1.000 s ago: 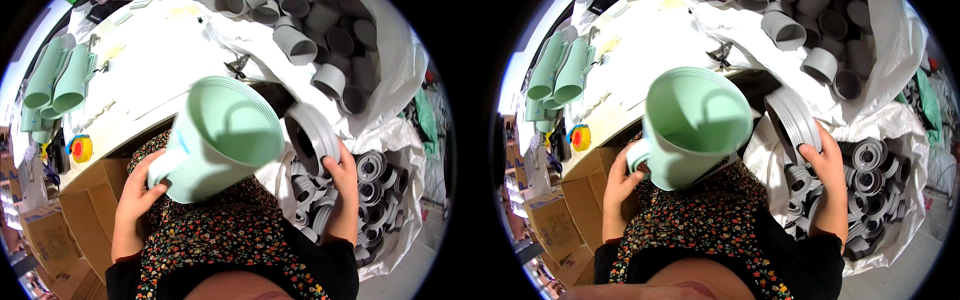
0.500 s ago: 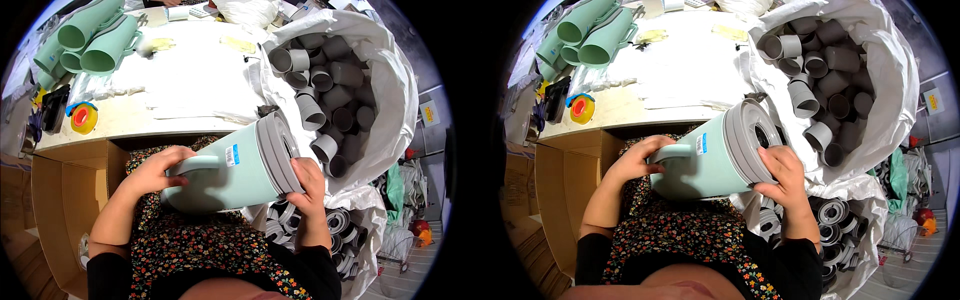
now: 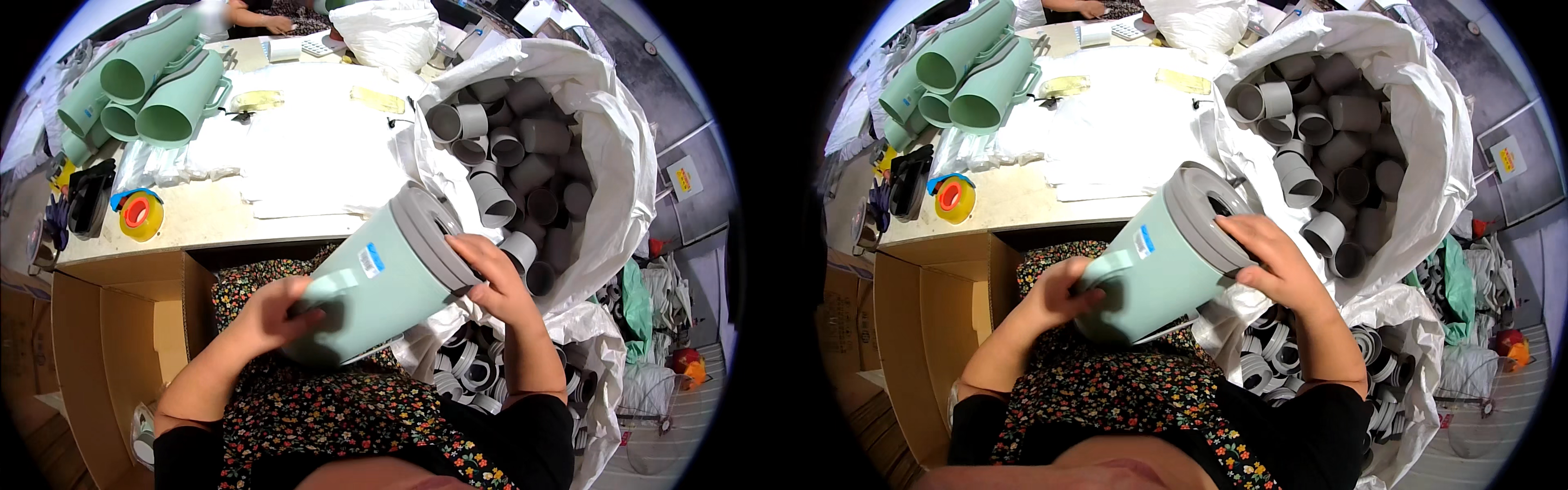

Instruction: The person assembles light green plastic pitchers by attaching gray lids and placing them into clear plastic bags. They repeatedly pick up pitcher bodies and lids from a table and a large white sack, secure the lids, and bag the finished units before placing them into a cardboard box.

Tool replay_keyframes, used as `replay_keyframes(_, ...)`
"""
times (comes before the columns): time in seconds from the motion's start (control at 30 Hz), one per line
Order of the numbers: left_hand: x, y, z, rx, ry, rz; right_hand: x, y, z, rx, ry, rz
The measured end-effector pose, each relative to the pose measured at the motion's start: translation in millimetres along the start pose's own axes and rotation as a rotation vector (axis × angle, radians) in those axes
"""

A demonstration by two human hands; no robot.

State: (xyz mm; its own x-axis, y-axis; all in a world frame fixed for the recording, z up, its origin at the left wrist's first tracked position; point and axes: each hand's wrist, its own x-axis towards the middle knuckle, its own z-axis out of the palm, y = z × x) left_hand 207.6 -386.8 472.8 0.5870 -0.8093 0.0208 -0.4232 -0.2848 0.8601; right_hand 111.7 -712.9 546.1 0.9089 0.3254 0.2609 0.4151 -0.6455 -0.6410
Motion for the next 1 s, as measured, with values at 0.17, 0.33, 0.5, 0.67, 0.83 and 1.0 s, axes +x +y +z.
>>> replay_keyframes(0.17, 2, 4, 0, 0.089, -0.045, 0.114, 26, 45, -31, 0.078, 0.369, -0.028)
replay_keyframes(0.33, 5, -6, 9, 0.078, 0.037, 0.239, 72, 41, 33, 0.187, -0.029, 0.088)
replay_keyframes(0.5, 13, 0, 1, 0.027, -0.057, -0.003, 65, 59, -5, 0.254, 0.103, 0.153)
replay_keyframes(0.67, 19, -26, -6, -0.059, 0.030, -0.059, 40, 37, 8, 0.214, 0.038, 0.156)
replay_keyframes(0.83, 22, -28, -8, -0.176, 0.002, -0.105, 41, 47, -13, 0.370, 0.256, 0.203)
replay_keyframes(1.0, 17, -47, 0, -0.374, 0.188, -0.229, 28, 34, 11, 0.069, 0.043, 0.189)
